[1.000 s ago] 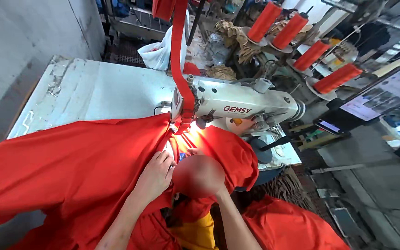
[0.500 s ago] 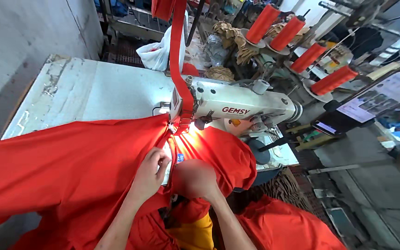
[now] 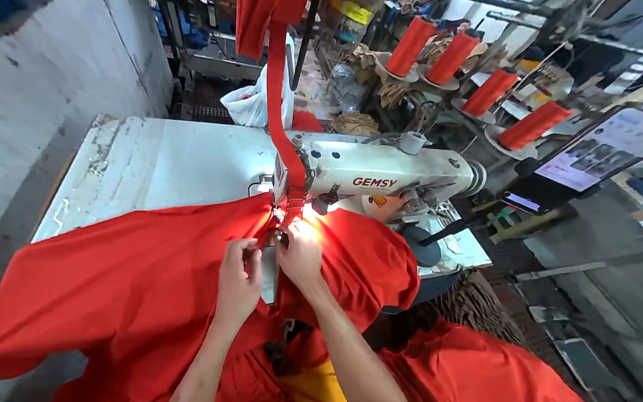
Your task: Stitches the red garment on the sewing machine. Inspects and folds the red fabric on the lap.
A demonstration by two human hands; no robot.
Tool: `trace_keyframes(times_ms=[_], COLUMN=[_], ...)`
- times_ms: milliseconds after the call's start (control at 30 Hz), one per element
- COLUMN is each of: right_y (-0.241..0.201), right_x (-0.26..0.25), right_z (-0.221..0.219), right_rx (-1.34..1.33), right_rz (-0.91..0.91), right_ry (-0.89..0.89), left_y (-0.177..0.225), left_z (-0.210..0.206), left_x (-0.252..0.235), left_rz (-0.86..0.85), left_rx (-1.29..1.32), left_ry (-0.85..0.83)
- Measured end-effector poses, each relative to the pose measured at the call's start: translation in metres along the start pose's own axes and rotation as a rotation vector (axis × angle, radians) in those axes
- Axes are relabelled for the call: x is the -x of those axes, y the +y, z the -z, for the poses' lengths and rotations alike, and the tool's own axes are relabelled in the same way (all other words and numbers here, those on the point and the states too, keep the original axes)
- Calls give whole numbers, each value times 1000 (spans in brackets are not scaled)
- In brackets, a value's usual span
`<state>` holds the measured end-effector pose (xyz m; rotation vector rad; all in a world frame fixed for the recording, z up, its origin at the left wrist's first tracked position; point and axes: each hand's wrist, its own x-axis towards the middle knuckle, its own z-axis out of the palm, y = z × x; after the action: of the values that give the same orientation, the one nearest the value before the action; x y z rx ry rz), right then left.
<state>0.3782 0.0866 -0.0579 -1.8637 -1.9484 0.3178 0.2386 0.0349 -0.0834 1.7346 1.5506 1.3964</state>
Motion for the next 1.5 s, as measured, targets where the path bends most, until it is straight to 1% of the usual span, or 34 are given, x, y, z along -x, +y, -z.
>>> trace_keyframes(times_ms=[67, 133, 200, 267, 333, 400, 467, 567, 600, 633, 700, 733, 800, 833, 900, 1000, 1033, 1100, 1200, 1233, 1267, 1300, 1400, 1433, 1500], right_y=[11, 28, 42, 47, 48, 47, 46, 42, 38, 33, 21, 17, 12, 10, 12, 19, 23, 36, 61, 66, 66, 60, 23, 11, -5], right_x=[-3, -4, -3, -3, -3, -4, -6, -11, -14, -16, -23, -25, -24, -20, -12, -5, -6, -16, -43, -51, -55, -55, -32, -18, 12], right_z=[-3, 0, 4, 2, -1, -3, -5, -6, -5, -1, 9, 13, 13, 10, -2, -10, -10, -9, -3, -1, 4, 13, 42, 46, 38], right_rx=[51, 25, 10, 41, 77, 87, 120, 154, 151, 132, 77, 58, 82, 123, 212, 253, 235, 155, 29, 3, 3, 34, 106, 53, -96], right_rz=[34, 146, 257, 337, 371, 409, 431, 429, 416, 382, 269, 219, 169, 167, 199, 272, 312, 422, 550, 567, 548, 484, 236, 172, 60], right_ry=[27, 26, 32, 73, 109, 151, 156, 146, 119, 52, -131, -192, -211, -166, -11, 111, 124, 147, 72, 50, 13, -51, -263, -294, -276], left_y=[3, 1, 1, 2, 1, 3, 7, 7, 5, 3, 1, -2, -6, -10, -22, -21, -17, -8, 3, 7, 10, 12, 17, 18, 21], left_z=[0, -3, -6, -12, -17, -20, -22, -27, -29, -31, -34, -36, -34, -32, -28, -19, -16, -11, -6, -5, -5, -6, -8, -8, -7], left_x=[-4, -8, -16, -23, -28, -31, -34, -38, -41, -44, -55, -61, -76, -82, -88, -73, -65, -51, -43, -45, -46, -47, -49, -50, -51], left_rz=[-14, -72, -90, -94, -91, -78, -61, -66, -83, -97, -99, -110, -89, -75, -101, -175, -183, -146, -96, -85, -82, -81, -59, -46, -12], left_rx=[-184, -349, -486, -587, -645, -679, -699, -724, -732, -740, -757, -768, -747, -720, -685, -707, -710, -710, -685, -681, -675, -671, -669, -660, -656], left_ry=[-92, -148, -244, -290, -302, -319, -327, -286, -262, -250, -267, -274, -323, -348, -350, -362, -379, -429, -517, -544, -548, -545, -561, -564, -603])
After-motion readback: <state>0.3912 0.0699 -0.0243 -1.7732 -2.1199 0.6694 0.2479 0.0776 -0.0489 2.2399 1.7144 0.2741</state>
